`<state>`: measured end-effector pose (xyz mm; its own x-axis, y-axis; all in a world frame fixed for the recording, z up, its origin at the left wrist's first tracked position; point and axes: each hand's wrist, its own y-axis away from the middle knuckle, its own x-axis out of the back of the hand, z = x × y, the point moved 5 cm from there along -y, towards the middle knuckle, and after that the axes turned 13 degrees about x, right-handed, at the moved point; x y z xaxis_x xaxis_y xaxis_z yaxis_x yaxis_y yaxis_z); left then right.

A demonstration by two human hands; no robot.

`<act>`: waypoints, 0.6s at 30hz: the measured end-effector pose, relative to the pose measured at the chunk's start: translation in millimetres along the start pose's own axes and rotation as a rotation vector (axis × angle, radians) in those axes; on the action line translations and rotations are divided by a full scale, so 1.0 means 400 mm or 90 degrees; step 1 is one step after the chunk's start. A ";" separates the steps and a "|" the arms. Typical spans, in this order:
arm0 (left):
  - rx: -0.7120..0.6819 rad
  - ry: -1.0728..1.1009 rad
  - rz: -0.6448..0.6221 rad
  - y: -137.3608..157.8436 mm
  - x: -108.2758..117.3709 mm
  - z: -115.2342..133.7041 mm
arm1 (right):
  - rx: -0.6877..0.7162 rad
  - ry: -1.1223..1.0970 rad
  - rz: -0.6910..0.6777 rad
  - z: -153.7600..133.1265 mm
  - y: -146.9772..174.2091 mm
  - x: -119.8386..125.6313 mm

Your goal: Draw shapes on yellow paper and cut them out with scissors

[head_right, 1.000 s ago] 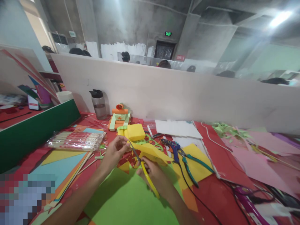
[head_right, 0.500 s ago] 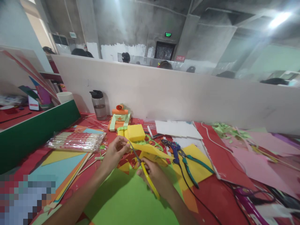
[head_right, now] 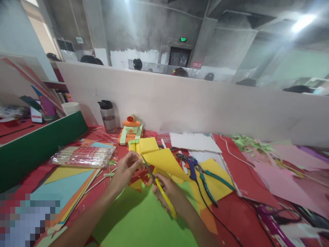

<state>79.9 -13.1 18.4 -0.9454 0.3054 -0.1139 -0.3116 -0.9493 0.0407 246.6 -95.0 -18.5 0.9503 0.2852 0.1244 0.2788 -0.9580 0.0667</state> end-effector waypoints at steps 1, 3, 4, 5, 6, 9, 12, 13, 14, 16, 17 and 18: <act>0.003 -0.003 0.005 0.001 0.000 0.001 | 0.002 -0.006 -0.004 0.004 -0.002 0.001; 0.007 -0.011 0.011 0.003 -0.001 0.003 | 0.002 -0.013 -0.008 0.010 -0.005 0.001; 0.008 -0.016 0.010 0.003 -0.002 0.003 | -0.001 -0.017 -0.009 0.011 -0.006 0.000; 0.009 -0.019 0.008 0.003 -0.004 0.004 | -0.001 -0.021 -0.003 0.010 -0.006 0.000; 0.011 -0.023 0.005 0.003 -0.005 0.004 | 0.001 -0.023 0.002 0.008 -0.006 -0.001; 0.011 -0.026 0.000 0.004 -0.010 0.005 | 0.022 -0.033 -0.002 -0.002 -0.005 -0.004; 0.007 -0.028 -0.011 0.006 -0.015 0.007 | 0.036 -0.041 -0.012 -0.008 -0.002 -0.004; 0.007 -0.030 -0.014 0.007 -0.016 0.008 | 0.041 -0.044 -0.014 -0.010 -0.002 -0.004; 0.008 -0.032 -0.017 0.008 -0.017 0.009 | 0.047 -0.045 -0.017 -0.013 -0.001 -0.005; 0.013 -0.039 -0.018 0.011 -0.017 0.009 | 0.052 -0.046 -0.021 -0.017 0.000 -0.007; 0.014 -0.043 -0.018 0.012 -0.017 0.009 | 0.049 -0.046 -0.019 -0.019 0.000 -0.008; 0.013 -0.050 -0.021 0.013 -0.018 0.009 | 0.043 -0.046 -0.015 -0.020 0.000 -0.008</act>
<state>84.7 -20.2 23.1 -0.9389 0.3422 -0.0370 -0.3439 -0.9372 0.0585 242.3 -95.8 -11.1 0.9502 0.3073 0.0522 0.3076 -0.9515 0.0009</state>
